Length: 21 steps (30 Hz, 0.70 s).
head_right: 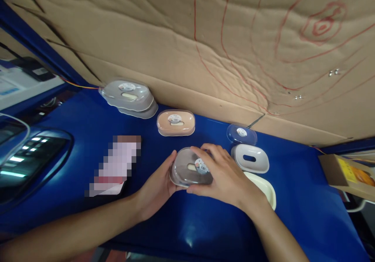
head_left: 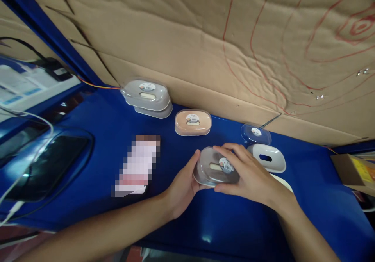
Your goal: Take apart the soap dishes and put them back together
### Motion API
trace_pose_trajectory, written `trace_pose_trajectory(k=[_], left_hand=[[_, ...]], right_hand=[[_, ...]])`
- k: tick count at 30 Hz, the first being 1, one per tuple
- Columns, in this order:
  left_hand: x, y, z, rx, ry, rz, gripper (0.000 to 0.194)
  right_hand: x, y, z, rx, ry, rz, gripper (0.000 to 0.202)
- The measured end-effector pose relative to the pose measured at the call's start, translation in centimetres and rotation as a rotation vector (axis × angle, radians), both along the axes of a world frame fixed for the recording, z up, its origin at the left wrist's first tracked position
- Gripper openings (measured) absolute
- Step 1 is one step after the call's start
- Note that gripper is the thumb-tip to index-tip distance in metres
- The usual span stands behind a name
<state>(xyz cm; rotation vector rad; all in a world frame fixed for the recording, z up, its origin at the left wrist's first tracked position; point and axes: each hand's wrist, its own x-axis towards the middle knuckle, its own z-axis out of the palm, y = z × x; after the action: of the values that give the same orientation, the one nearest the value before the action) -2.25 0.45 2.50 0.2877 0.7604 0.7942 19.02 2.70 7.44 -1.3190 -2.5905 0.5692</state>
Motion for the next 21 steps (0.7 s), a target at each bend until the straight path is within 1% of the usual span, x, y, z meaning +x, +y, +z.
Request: trace_pose_trajectory(k=[5, 8, 10, 13, 15, 19, 21], left_hand=[[-0.1, 0.2, -0.2, 0.035, -0.008, -0.002, 0.058], [-0.1, 0.1, -0.2, 0.04, -0.016, -0.025, 0.059], [-0.1, 0.1, -0.1, 0.047, -0.008, -0.037, 0.061], [0.0, -0.1, 0.0, 0.067, 0.009, -0.04, 0.061], [0.1, -0.1, 0.1, 0.077, 0.005, -0.044, 0.061], [0.2, 0.1, 0.4, 0.061, -0.062, -0.06, 0.058], [0.2, 0.3, 0.4, 0.046, -0.076, -0.019, 0.053]], right_hand=[[0.0, 0.1, -0.3, -0.059, 0.025, -0.009, 0.093], [0.2, 0.4, -0.2, -0.14, 0.073, -0.002, 0.094], [0.3, 0.6, -0.2, -0.198, 0.109, 0.023, 0.096], [0.4, 0.7, -0.1, -0.24, 0.127, 0.033, 0.101], [0.3, 0.6, -0.1, -0.243, 0.103, 0.017, 0.105], [0.7, 0.8, -0.6, -0.179, 0.055, 0.019, 0.11], [1.5, 1.4, -1.2, -0.128, 0.049, 0.01, 0.107]])
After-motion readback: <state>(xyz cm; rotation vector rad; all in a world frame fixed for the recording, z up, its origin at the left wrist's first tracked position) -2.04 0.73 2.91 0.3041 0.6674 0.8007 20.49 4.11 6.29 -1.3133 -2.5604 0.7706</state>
